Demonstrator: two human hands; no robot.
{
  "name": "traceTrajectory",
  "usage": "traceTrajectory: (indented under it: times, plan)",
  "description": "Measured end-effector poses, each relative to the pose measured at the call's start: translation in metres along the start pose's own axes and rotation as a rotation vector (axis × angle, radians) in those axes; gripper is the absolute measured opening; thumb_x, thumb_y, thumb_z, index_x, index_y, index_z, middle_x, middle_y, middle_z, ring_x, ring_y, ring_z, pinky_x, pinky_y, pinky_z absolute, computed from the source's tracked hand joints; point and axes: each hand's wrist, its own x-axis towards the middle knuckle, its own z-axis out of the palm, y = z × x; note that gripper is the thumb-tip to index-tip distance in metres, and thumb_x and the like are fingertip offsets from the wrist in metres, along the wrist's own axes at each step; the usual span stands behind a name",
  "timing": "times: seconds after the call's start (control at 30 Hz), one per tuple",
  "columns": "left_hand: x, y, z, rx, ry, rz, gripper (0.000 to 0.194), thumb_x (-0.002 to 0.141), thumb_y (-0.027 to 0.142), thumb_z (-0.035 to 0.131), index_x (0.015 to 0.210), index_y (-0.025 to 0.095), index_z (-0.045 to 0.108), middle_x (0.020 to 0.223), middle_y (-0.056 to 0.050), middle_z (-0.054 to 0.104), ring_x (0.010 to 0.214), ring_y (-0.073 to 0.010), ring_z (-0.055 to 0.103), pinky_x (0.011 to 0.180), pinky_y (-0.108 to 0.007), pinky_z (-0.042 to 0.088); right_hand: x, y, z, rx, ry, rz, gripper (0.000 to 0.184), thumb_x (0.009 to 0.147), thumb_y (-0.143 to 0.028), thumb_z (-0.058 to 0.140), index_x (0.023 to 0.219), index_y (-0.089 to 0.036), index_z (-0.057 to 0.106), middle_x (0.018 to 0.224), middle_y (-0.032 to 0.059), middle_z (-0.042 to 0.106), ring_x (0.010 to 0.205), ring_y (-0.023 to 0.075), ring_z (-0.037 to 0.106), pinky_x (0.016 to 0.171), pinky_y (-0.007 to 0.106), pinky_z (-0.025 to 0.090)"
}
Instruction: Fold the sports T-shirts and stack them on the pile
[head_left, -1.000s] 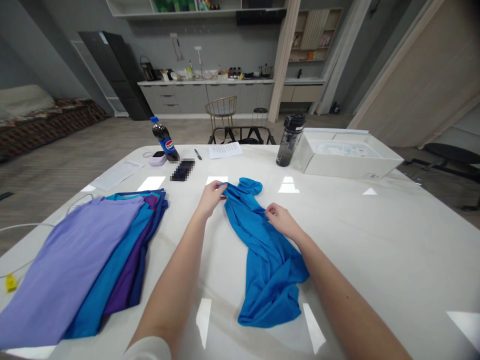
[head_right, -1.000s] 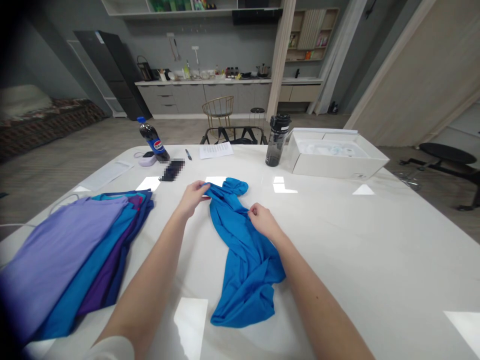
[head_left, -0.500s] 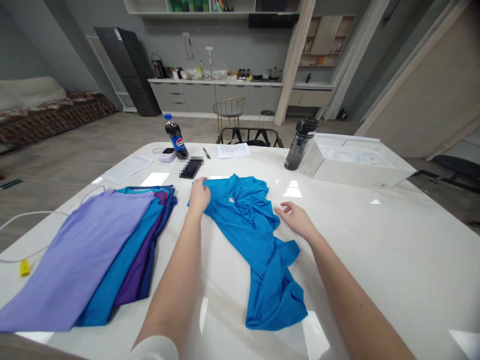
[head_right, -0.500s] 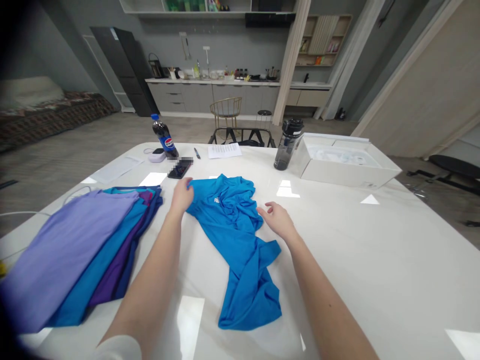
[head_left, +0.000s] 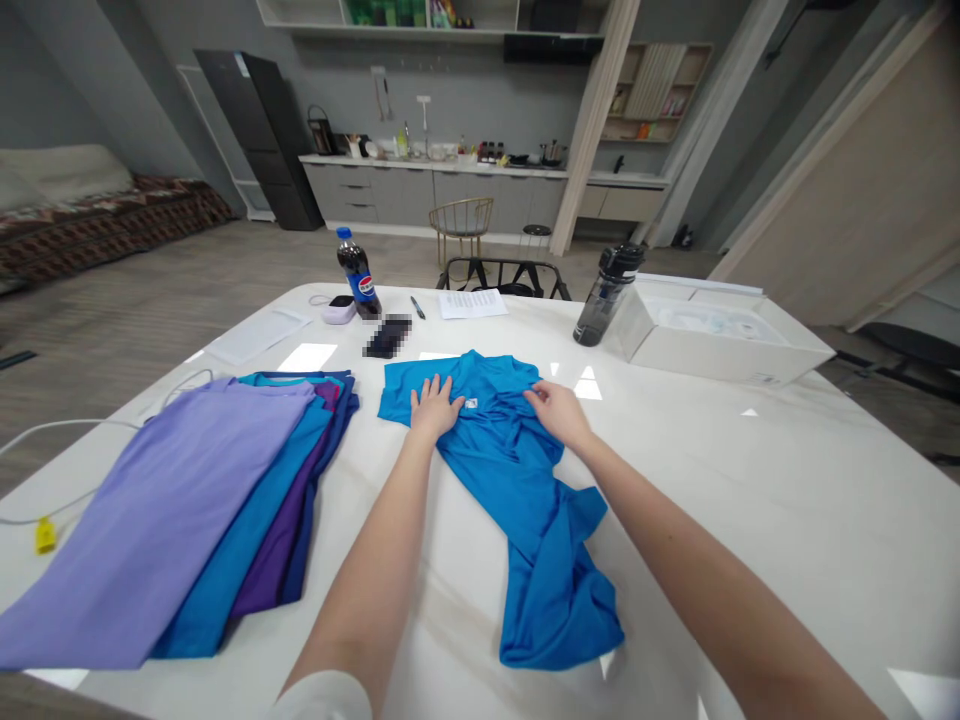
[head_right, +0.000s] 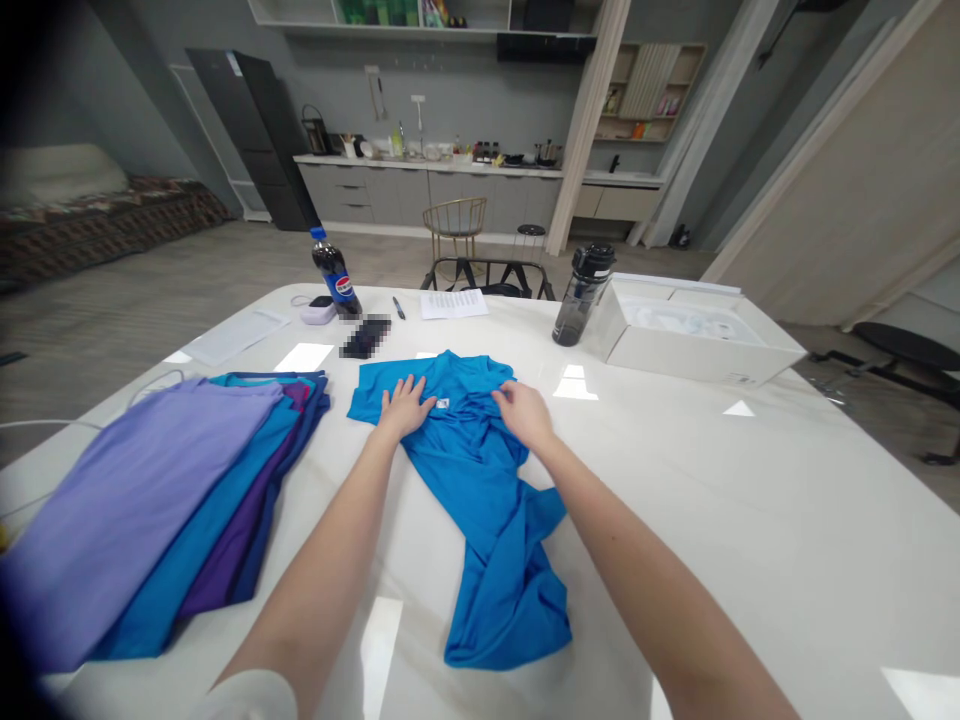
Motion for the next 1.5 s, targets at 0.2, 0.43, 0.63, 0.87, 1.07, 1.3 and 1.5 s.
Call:
traceTrajectory:
  times: [0.2,0.43,0.63,0.87,1.07,1.3,1.5]
  plan:
    - [-0.001,0.002,0.006,0.007,0.045,-0.018,0.073,0.099,0.061,0.03,0.162,0.025,0.029,0.171,-0.009,0.017,0.159,-0.0309,0.011,0.126,-0.058,0.007,-0.008,0.166,-0.083,-0.131,0.213,0.552,0.04,0.098,-0.039,0.043,0.109,-0.012,0.071,0.107,0.0213,0.073,0.101,0.0323,0.066,0.081,0.037,0.047]
    - [-0.005,0.011,0.0,0.077,0.028,-0.137,0.086,0.095,0.072,0.024,0.164,0.022,0.023,0.172,-0.01,0.011,0.159,-0.0317,0.007,0.126,-0.06,0.009,-0.037,0.222,-0.094,-0.274,0.133,0.791,0.043,0.09,-0.031,0.048,0.119,-0.009,0.07,0.116,0.0282,0.066,0.105,0.0414,0.065,0.081,0.048,0.05]
    - [-0.018,0.029,-0.013,0.215,-0.025,-0.291,0.096,0.09,0.074,0.039,0.163,0.013,0.022,0.168,-0.023,0.019,0.155,-0.0411,0.019,0.12,-0.069,0.019,-0.03,0.153,-0.057,-0.374,0.276,0.117,0.047,0.093,-0.025,0.044,0.136,-0.015,0.06,0.139,0.0199,0.056,0.126,0.0347,0.053,0.103,0.048,0.044]
    - [0.004,0.039,0.004,0.187,-0.011,0.292,0.072,0.099,0.064,0.032,0.162,0.029,0.029,0.171,-0.006,0.018,0.158,-0.0311,0.014,0.125,-0.061,0.014,0.001,0.118,-0.014,-0.274,-0.124,0.083,0.065,0.101,-0.066,0.023,0.155,-0.038,0.043,0.167,0.0028,0.032,0.152,0.039,0.025,0.114,0.079,0.015]
    - [0.048,0.05,0.02,0.174,-0.004,0.177,0.068,0.1,0.065,0.017,0.161,0.037,0.03,0.171,0.001,0.018,0.159,-0.0296,0.011,0.125,-0.065,0.006,0.031,0.115,-0.02,-0.259,-0.243,0.283,0.072,0.094,-0.079,0.011,0.159,-0.052,0.028,0.172,-0.0054,0.012,0.155,0.0465,0.007,0.107,0.088,0.005]
    - [0.08,0.073,0.014,0.187,0.032,-0.026,0.07,0.1,0.063,0.019,0.158,0.028,0.039,0.169,-0.009,0.026,0.157,-0.0369,0.019,0.123,-0.069,0.006,0.069,0.122,-0.029,-0.128,-0.119,0.618,0.078,0.095,-0.077,0.013,0.164,-0.042,0.02,0.173,0.0053,0.011,0.152,0.0535,0.009,0.104,0.088,0.016]
    - [0.105,0.08,0.015,0.174,0.228,0.262,0.059,0.105,0.044,0.026,0.158,0.02,0.036,0.164,-0.014,0.036,0.152,-0.0302,0.032,0.124,-0.056,0.021,0.08,0.141,-0.034,-0.271,0.124,0.315,0.061,0.105,-0.05,0.025,0.156,-0.021,0.043,0.155,0.0204,0.046,0.141,0.0406,0.04,0.109,0.068,0.033]
